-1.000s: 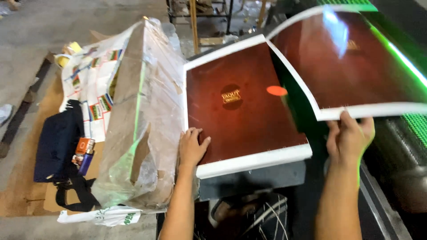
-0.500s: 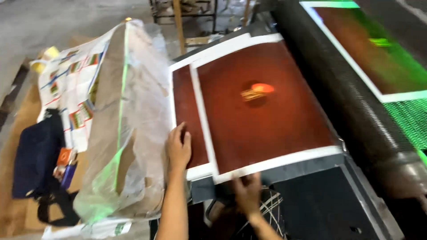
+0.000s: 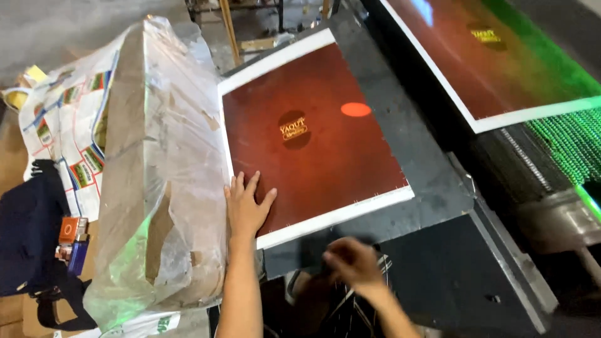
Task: Feeding printed paper sheets one by one onto a conveyor belt for industrial processing.
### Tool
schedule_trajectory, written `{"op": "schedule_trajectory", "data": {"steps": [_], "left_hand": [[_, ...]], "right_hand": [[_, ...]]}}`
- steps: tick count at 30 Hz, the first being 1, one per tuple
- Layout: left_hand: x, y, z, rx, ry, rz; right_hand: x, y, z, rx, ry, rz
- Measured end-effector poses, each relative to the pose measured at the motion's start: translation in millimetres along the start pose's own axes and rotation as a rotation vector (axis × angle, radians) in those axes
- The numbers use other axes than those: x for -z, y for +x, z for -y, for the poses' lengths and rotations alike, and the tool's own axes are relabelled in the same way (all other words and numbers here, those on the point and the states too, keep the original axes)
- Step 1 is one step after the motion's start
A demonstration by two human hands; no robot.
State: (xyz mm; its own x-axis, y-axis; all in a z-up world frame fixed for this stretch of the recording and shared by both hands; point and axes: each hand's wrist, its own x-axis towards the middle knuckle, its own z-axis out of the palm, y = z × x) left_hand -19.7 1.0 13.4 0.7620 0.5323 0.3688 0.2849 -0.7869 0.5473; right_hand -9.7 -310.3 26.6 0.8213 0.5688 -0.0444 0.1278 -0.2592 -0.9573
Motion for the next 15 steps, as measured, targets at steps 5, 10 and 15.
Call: {"op": "schedule_trajectory", "data": {"steps": [5, 10, 15], "left_hand": [[-7.1, 1.5, 0.4, -0.016, 0.009, -0.030], [-9.8, -4.0, 3.9, -0.003, 0.022, -0.053], [-12.0, -4.0, -1.0, -0.005, 0.050, -0.052]], "right_hand": [[63.3, 4.3, 2.7, 0.214, 0.020, -0.519], [113.3, 41.3, 5.7, 0.366, -0.129, -0.840], [181.0, 120.9, -3.6, 0.289, 0.392, -0.793]]}}
